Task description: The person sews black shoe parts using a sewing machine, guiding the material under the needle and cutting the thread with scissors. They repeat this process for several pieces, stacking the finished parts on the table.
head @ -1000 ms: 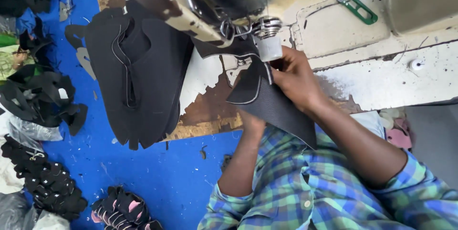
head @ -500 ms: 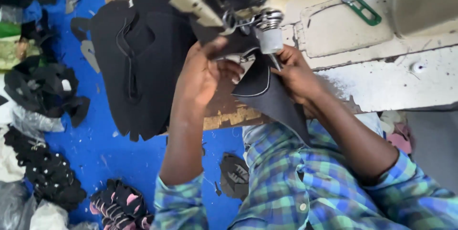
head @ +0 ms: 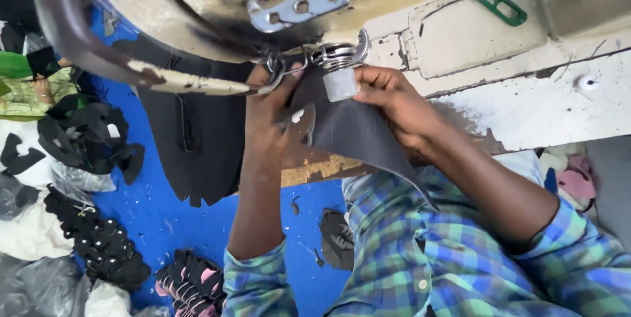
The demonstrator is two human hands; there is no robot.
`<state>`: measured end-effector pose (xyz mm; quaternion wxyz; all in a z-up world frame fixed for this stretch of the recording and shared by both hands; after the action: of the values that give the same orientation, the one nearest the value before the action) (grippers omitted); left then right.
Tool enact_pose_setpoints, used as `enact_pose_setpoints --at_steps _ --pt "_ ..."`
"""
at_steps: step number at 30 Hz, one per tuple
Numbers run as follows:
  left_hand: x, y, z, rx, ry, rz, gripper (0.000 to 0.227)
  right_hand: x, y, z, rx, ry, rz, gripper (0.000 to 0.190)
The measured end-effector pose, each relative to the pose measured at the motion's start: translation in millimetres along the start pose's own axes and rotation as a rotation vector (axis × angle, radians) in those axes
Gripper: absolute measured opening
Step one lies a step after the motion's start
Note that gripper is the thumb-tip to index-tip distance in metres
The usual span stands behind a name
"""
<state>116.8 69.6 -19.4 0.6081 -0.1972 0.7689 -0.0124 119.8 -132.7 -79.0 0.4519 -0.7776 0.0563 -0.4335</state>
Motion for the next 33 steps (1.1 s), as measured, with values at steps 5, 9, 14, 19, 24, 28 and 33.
enact_pose_setpoints --at_steps 5,9,14,19,24,28,33 --pt "105 134 104 0.141 -0.037 0.021 0.019 -12 -5 7 0.012 -0.034 0.134 0.028" --pt "209 273 210 0.248 0.048 -0.261 0.023 -29 2 9 -0.041 -0.090 0.274 0.029" --pt "144 211 179 0.204 0.062 -0.436 0.020 -24 -22 2 -0.132 -0.163 0.429 0.026" --pt "78 140 135 0.167 0.062 -0.628 0.019 -22 -28 -4 -0.235 -0.332 0.555 0.024" --pt "5 44 52 0.124 0.069 -0.814 0.022 -19 -29 -9 -0.197 -0.351 0.569 0.026" --pt "1 6 10 0.149 0.121 -0.941 0.026 -20 -9 -2 -0.195 -0.259 0.530 0.024" --pt "5 -22 -32 -0.074 0.242 -0.822 0.022 -34 -2 -2 -0.201 -0.288 0.462 0.021"
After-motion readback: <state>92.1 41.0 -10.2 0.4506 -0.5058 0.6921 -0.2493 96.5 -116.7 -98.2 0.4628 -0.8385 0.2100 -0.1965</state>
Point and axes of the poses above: each hand's wrist, its own z-axis towards the middle knuckle, its own y-axis out of the back of the hand, x = y × z, the point moved 5 cm from there along z, towards the middle knuckle, and after that the axes turned 8 degrees about -z, right-handed, at the moved point
